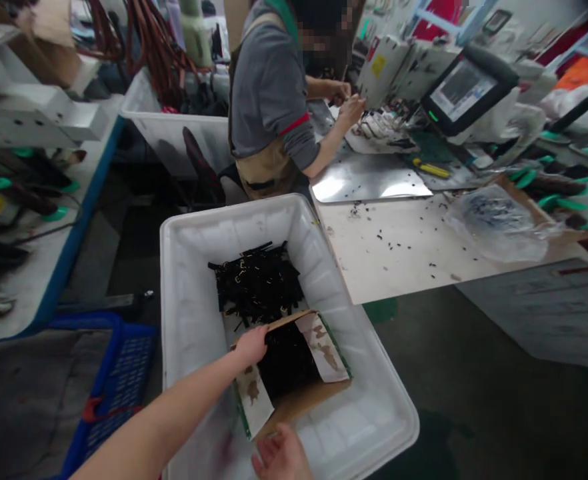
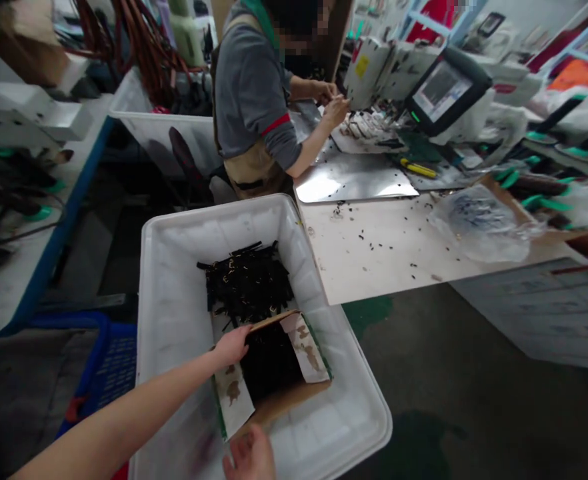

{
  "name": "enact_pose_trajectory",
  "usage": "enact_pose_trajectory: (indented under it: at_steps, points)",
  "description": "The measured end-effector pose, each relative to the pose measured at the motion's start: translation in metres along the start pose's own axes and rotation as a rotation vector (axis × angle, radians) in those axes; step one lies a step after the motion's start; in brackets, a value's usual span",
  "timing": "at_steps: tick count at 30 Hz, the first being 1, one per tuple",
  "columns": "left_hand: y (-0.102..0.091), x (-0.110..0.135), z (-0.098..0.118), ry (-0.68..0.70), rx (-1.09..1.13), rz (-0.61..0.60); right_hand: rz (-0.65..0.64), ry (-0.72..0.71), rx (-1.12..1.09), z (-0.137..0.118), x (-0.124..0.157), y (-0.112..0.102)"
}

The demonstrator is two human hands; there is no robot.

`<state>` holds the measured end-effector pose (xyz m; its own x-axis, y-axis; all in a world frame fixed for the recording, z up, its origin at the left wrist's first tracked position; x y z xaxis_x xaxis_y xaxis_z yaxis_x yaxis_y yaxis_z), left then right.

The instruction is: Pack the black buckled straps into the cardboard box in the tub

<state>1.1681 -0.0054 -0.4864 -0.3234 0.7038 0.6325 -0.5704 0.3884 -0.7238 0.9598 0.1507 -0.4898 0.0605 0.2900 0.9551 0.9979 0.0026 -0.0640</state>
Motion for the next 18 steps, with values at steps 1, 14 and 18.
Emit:
enact_pose_trajectory:
  at_steps: [1,14,18]
  points:
    - [0.0,0.001,0.002,0.0,-0.004,-0.007,-0.021,0.068,-0.048,0.007,0.011,0.008]
    - [-0.13,-0.218,-0.061,0.035,-0.133,0.136,-0.198,-0.1,-0.608,-0.151,-0.045,0.226]
    - [-0.156,-0.326,-0.073,0.075,-0.192,0.195,-0.063,-0.054,-0.57,-0.17,-0.148,0.298]
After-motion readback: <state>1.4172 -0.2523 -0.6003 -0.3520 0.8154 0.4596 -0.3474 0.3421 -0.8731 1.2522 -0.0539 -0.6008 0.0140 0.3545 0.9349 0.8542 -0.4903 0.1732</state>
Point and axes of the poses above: each hand's wrist, its own x-axis away from the middle knuckle, its own y-axis out of the palm, z = x × y, the point moved 9 cm from there along -x, towards the middle knuckle, and after that the axes turned 10 degrees about -y, right-handed, at the moved point
